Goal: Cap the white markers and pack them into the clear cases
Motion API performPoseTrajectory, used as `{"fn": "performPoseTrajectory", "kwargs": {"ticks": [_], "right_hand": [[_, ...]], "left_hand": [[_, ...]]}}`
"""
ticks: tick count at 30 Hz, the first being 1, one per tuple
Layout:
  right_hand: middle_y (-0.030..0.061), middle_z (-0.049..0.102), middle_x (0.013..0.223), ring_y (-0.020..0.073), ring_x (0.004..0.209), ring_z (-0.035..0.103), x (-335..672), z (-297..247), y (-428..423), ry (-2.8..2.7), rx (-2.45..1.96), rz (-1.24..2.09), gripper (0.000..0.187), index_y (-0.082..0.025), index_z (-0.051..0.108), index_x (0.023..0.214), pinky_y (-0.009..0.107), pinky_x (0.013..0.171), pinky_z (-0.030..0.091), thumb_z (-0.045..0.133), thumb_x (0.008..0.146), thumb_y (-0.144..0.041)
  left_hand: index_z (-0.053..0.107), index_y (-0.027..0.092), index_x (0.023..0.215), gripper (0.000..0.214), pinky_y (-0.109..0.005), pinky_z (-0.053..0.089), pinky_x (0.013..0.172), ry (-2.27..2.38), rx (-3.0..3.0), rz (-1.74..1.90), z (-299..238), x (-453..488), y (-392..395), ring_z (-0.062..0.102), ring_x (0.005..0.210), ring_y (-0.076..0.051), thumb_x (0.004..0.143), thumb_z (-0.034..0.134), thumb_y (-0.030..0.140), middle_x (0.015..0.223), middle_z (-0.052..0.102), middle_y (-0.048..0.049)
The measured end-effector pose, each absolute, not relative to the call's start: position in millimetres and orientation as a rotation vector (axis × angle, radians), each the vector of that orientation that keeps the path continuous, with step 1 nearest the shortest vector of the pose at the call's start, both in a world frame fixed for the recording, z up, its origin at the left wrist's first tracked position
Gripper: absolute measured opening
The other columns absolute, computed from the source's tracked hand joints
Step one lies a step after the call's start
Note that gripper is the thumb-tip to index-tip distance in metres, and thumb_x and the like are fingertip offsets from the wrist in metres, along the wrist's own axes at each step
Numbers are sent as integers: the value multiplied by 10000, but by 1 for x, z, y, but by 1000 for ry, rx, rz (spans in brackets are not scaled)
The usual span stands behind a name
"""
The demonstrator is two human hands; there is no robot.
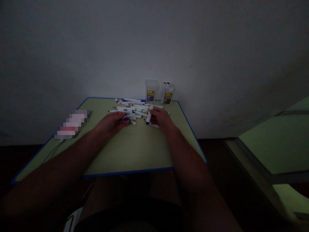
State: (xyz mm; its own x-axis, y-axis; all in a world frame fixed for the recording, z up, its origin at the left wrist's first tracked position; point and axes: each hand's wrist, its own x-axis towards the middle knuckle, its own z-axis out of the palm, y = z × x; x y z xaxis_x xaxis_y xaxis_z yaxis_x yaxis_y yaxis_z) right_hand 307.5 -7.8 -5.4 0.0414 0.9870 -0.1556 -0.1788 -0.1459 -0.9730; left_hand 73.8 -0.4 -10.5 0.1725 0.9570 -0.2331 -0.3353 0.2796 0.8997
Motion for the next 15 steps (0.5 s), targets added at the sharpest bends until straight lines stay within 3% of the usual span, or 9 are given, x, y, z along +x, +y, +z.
{"fn": "performPoseTrajectory", "kwargs": {"ticks": [8, 15], "right_hand": [[9, 645, 653, 125, 499, 610, 305, -4, -9, -963, -1220, 1367, 64, -150, 653, 893, 235, 440, 510, 628, 835, -153], [32, 688, 711, 131, 558, 624, 302, 0, -12, -996, -1296, 1376, 249, -158, 696, 937, 227, 469, 514, 583, 740, -57]], "left_hand": [[692, 97, 800, 21, -234, 566, 555, 964, 844, 1077, -8, 74, -3, 633, 551, -122, 794, 672, 93, 730, 710, -106], [722, 70, 874, 108, -231, 566, 554, 969, 887, 1090, -7, 74, -4, 627, 564, -121, 776, 679, 81, 729, 705, -105]]}}
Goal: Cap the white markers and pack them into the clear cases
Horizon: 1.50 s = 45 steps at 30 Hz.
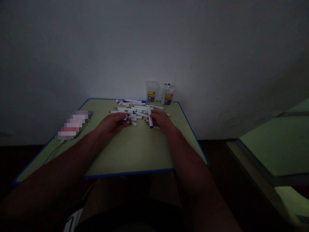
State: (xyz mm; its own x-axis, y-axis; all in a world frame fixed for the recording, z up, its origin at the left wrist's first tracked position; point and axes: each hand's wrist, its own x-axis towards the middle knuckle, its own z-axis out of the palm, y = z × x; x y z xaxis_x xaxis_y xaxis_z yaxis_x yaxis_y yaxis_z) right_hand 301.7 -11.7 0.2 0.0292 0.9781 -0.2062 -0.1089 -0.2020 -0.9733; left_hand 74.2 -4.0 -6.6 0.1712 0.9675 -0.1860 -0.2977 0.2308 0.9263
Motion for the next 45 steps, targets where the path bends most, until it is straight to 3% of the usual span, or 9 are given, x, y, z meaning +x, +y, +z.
{"fn": "performPoseTrajectory", "kwargs": {"ticks": [8, 14, 31, 36, 42, 45], "right_hand": [[43, 678, 682, 109, 521, 576, 301, 0, -13, -1066, -1331, 1421, 155, -120, 714, 775, 212, 463, 480, 585, 710, -67], [46, 681, 679, 115, 520, 593, 301, 1, -15, -1071, -1323, 1443, 126, -119, 718, 820, 215, 462, 483, 603, 775, -95], [48, 680, 651, 118, 513, 611, 299, 6, -17, -1041, -1345, 1443, 53, -129, 667, 800, 207, 463, 497, 626, 795, -97], [32, 669, 658, 118, 500, 602, 299, 4, -18, -1070, -1354, 1443, 81, -144, 667, 834, 215, 455, 491, 608, 797, -101], [5, 639, 663, 92, 443, 535, 303, 0, -13, -1177, -1296, 1401, 243, -137, 701, 888, 214, 415, 461, 581, 700, -42], [10, 643, 663, 86, 440, 524, 304, 1, -13, -1180, -1308, 1355, 216, -132, 691, 852, 209, 406, 453, 592, 681, -44]], "left_hand": [[645, 114, 835, 104, -236, 555, 532, 1033, 893, 1128, -4, 75, -4, 648, 592, -141, 760, 668, 46, 720, 698, -88], [591, 143, 859, 131, -274, 551, 494, 1059, 910, 1095, -6, 71, -2, 640, 530, -153, 780, 661, 66, 760, 716, -98], [610, 135, 763, 87, -258, 561, 548, 1082, 939, 1080, -8, 72, -1, 645, 560, -139, 778, 680, 85, 746, 717, -104], [604, 136, 780, 96, -262, 553, 536, 1083, 928, 1086, -6, 72, -2, 638, 543, -139, 773, 671, 67, 733, 704, -90], [616, 138, 813, 101, -264, 540, 521, 1094, 924, 1102, -6, 71, -1, 623, 520, -134, 775, 664, 57, 719, 688, -65], [624, 132, 805, 116, -243, 523, 513, 1102, 925, 1123, -5, 72, -1, 616, 537, -125, 751, 673, 42, 716, 684, -62]]}}
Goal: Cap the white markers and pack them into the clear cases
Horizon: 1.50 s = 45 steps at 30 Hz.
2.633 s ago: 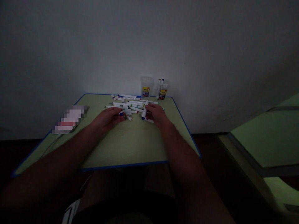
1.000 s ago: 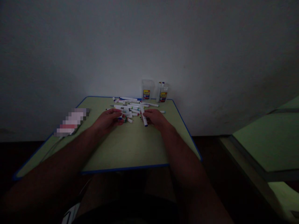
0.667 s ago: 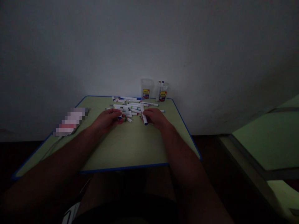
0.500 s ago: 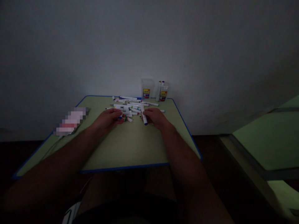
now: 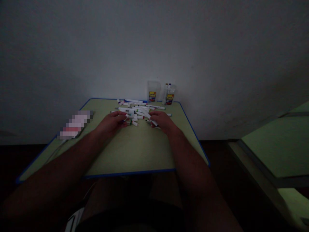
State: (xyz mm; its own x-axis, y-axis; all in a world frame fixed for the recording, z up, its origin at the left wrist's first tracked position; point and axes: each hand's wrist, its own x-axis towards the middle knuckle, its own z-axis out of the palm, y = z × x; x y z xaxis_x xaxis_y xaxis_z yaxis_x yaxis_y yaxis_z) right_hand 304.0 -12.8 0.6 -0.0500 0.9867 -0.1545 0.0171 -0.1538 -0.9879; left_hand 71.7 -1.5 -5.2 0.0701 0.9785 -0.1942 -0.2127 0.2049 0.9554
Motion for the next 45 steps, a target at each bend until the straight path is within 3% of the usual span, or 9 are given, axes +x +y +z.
{"fn": "performPoseTrajectory", "kwargs": {"ticks": [11, 16, 28, 45], "right_hand": [[-3, 612, 555, 94, 463, 525, 308, 2, -12, -1063, -1289, 1277, 100, -144, 669, 697, 225, 462, 469, 643, 629, -76], [-16, 576, 515, 97, 473, 510, 313, 0, -9, -1071, -1262, 1218, 92, -139, 689, 705, 236, 473, 458, 678, 616, -119], [-14, 596, 536, 101, 476, 536, 312, -2, -10, -1064, -1249, 1240, 125, -146, 655, 690, 244, 487, 479, 728, 589, -137], [5, 637, 572, 121, 505, 584, 308, -8, -10, -1131, -1242, 1254, 159, -148, 676, 697, 250, 483, 519, 770, 572, -172]], "left_hand": [[643, 119, 695, 112, -230, 486, 520, 1090, 961, 1179, -12, 70, 4, 567, 546, -109, 656, 739, 75, 657, 650, -46], [657, 120, 642, 85, -241, 482, 537, 1091, 982, 1174, -11, 69, 4, 534, 539, -108, 661, 721, 68, 594, 591, -29], [669, 130, 684, 101, -244, 510, 558, 1090, 999, 1145, -13, 69, 3, 579, 566, -109, 662, 736, 58, 681, 652, -47], [688, 125, 677, 110, -257, 504, 550, 1093, 1068, 1115, -12, 74, -2, 572, 529, -112, 614, 761, 72, 628, 650, -36]]}}
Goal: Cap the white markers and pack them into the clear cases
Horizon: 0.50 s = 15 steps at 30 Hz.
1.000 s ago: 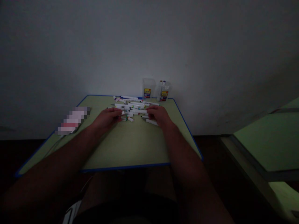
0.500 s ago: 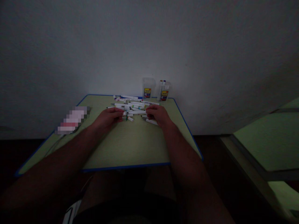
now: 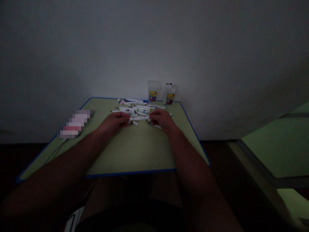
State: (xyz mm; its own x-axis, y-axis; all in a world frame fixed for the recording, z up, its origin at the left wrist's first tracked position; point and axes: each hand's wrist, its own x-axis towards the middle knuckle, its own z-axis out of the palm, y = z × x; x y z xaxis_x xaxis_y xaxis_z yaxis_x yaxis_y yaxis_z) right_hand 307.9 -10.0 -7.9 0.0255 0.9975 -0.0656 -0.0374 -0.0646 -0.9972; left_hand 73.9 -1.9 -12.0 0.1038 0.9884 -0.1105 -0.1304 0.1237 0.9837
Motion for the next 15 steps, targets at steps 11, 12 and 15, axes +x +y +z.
{"fn": "performPoseTrajectory", "kwargs": {"ticks": [11, 12, 15], "right_hand": [[7, 640, 564, 120, 502, 586, 306, -10, -10, -1158, -1238, 1277, 183, -149, 671, 702, 247, 488, 515, 795, 573, -186], [8, 642, 567, 120, 502, 586, 306, -11, -10, -1160, -1232, 1279, 184, -149, 672, 705, 246, 489, 515, 797, 574, -186], [12, 646, 573, 119, 500, 589, 305, -10, -10, -1159, -1228, 1280, 185, -145, 674, 710, 243, 487, 514, 798, 576, -178]], "left_hand": [[694, 133, 670, 108, -258, 496, 541, 1077, 1093, 1098, -16, 75, -1, 564, 525, -113, 618, 753, 59, 619, 647, -42], [695, 135, 671, 108, -260, 499, 544, 1078, 1095, 1095, -16, 75, -1, 563, 523, -113, 621, 752, 59, 615, 646, -39], [697, 135, 672, 104, -264, 509, 561, 1090, 1090, 1091, -15, 76, -2, 562, 521, -110, 628, 747, 56, 609, 643, -32]]}}
